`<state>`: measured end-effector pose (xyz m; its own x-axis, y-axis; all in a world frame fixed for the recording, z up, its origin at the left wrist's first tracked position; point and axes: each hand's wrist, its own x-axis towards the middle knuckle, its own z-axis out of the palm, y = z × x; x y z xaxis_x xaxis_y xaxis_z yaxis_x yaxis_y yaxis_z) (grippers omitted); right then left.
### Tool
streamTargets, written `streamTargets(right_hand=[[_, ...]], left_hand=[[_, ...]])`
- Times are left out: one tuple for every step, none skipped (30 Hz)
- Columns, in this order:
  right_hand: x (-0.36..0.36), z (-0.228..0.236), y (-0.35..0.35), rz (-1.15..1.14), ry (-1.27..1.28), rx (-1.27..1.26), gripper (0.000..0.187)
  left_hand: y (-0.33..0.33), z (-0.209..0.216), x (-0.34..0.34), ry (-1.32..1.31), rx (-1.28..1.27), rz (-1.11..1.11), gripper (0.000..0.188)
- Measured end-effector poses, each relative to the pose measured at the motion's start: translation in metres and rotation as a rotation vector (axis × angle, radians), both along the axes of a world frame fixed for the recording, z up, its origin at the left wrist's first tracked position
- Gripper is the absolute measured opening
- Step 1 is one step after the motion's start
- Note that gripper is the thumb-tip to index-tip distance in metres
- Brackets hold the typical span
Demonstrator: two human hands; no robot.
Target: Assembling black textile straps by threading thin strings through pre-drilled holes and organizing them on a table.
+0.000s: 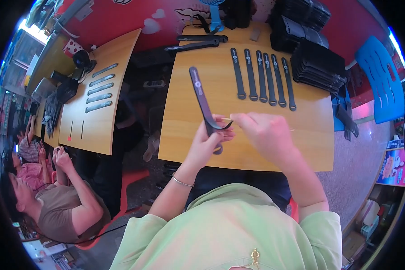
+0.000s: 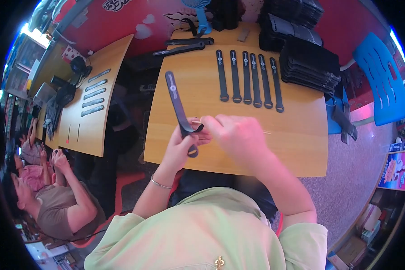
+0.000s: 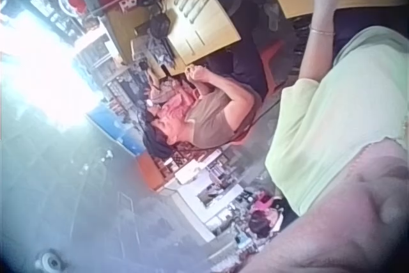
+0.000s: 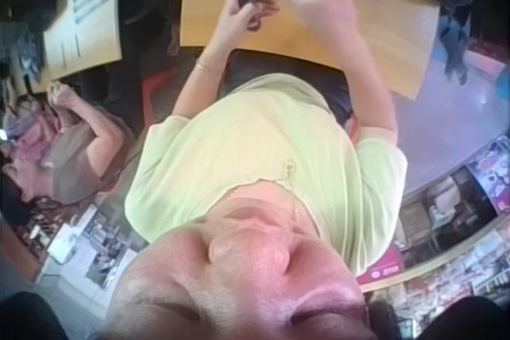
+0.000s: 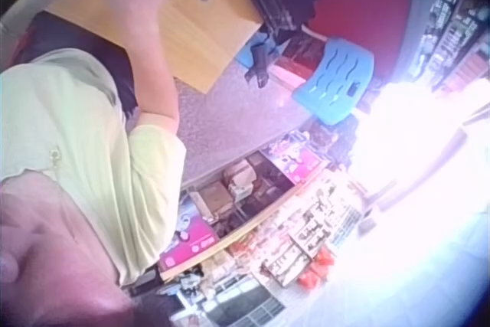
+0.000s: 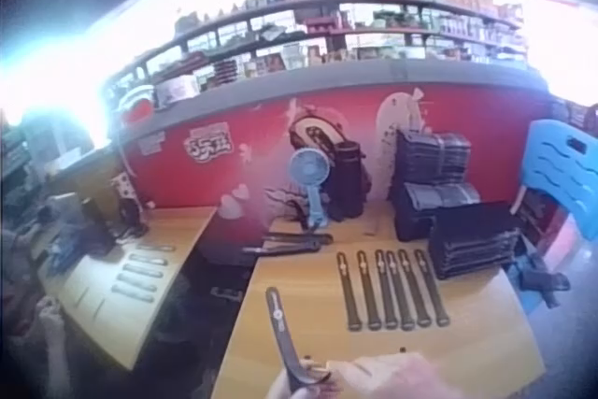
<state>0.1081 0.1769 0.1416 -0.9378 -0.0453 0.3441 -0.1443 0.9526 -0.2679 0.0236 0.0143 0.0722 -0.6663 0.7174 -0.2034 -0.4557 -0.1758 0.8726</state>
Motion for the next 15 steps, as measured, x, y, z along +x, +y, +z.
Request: streamTargets(right_hand=[[0.002,-0.003,-0.002,-0.002,-0.002,-0.001,0.025],[0.004,-0.006,-0.003,0.015,-0.018,-0.011,0.026],[0.005,-0.008,-0.003,0.036,-0.033,-0.022,0.028],[0.007,-0.002,0.0,0.038,-0.035,-0.02,0.028],[0.008,0.007,0.005,-0.039,-0.2,-0.118,0.034],[0.008,0.012,0.008,-0.117,-0.366,-0.215,0.04],[0.006,0.01,0.01,-0.109,-0.364,-0.212,0.04],[0.006,0.005,0.012,-0.074,-0.262,-0.338,0.048],[0.005,0.001,0.012,-0.037,-0.158,-0.463,0.055],[0.002,-0.003,0.007,-0.037,-0.156,-0.46,0.055],[-0.003,-0.006,-0.003,0.039,-0.046,-0.484,0.056],[-0.007,-0.01,-0.011,0.123,0.064,-0.506,0.058],[-0.011,-0.015,-0.017,0.125,0.065,-0.502,0.058],[-0.015,-0.019,-0.022,0.112,0.087,-0.568,0.048],[-0.019,-0.023,-0.024,0.099,0.109,-0.635,0.039]], left_hand=[[0.004,0.006,0.002,-0.079,-0.009,0.112,0.029],[0.001,0.002,-0.002,-0.081,-0.008,0.109,0.029],[-0.006,-0.004,-0.01,-0.2,0.097,0.052,0.029],[-0.01,-0.008,-0.014,-0.318,0.203,-0.005,0.029],[-0.008,-0.003,-0.014,-0.458,0.192,0.047,0.028],[-0.01,-0.008,-0.016,-0.455,0.196,0.053,0.028],[-0.014,-0.016,-0.017,-0.606,0.343,0.016,0.026],[-0.015,-0.016,-0.017,-0.758,0.489,-0.031,0.024],[-0.015,-0.015,-0.014,-0.758,0.491,-0.033,0.024],[-0.014,-0.012,-0.01,-0.756,0.422,-0.022,0.021],[-0.011,-0.007,-0.006,-0.756,0.352,-0.016,0.019],[-0.008,-0.003,-0.002,-0.755,0.356,-0.016,0.019],[-0.004,0.002,0.003,-0.679,0.193,0.024,0.019],[-0.003,0.004,0.006,-0.6,0.031,0.064,0.019],[-0.007,0.0,0.006,-0.631,0.208,-0.066,0.016]])
